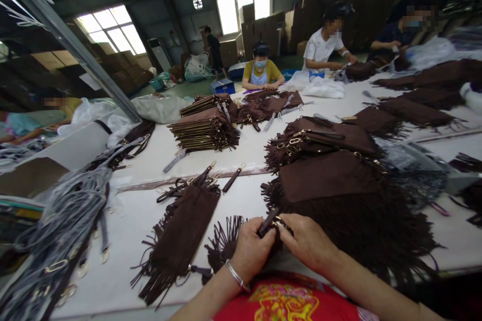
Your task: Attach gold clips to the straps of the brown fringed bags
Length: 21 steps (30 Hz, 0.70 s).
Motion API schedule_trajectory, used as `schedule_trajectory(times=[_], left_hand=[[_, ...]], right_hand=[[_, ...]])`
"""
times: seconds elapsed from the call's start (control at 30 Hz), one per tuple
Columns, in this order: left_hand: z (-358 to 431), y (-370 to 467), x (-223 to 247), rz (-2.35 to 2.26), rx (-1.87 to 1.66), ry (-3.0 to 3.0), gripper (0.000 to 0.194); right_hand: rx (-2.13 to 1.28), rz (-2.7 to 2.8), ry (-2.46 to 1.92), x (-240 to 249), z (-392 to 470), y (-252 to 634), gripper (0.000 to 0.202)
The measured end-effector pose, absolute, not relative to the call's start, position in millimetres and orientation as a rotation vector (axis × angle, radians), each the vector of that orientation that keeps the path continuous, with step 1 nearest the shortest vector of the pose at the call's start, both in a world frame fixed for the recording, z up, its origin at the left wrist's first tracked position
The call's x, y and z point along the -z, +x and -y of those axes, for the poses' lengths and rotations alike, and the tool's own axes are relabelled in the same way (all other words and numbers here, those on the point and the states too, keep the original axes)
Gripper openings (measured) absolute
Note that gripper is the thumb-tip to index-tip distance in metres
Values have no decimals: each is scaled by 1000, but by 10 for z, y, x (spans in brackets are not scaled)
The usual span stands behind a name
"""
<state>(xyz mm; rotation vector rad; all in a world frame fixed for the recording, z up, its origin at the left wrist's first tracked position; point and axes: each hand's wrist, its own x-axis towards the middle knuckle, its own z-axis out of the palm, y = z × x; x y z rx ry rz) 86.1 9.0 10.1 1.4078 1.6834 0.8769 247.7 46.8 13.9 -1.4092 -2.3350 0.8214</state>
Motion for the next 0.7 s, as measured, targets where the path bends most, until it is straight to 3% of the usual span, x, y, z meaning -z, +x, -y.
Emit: schedule_trajectory(times=[0.27, 0.57, 0.7], left_hand=[[-89, 861, -27, -1737, -838, 1524, 16], [-103, 814, 10, -1809, -743, 1697, 18], [-145, 742, -95, -1675, -665, 1648, 20]], right_hand=[[-991, 2263, -1374, -231, -468, 2541, 20], [-873, 2315, -1304, -159, -306, 2573, 21], [-1210, 2171, -1197, -279, -408, 2718, 19]])
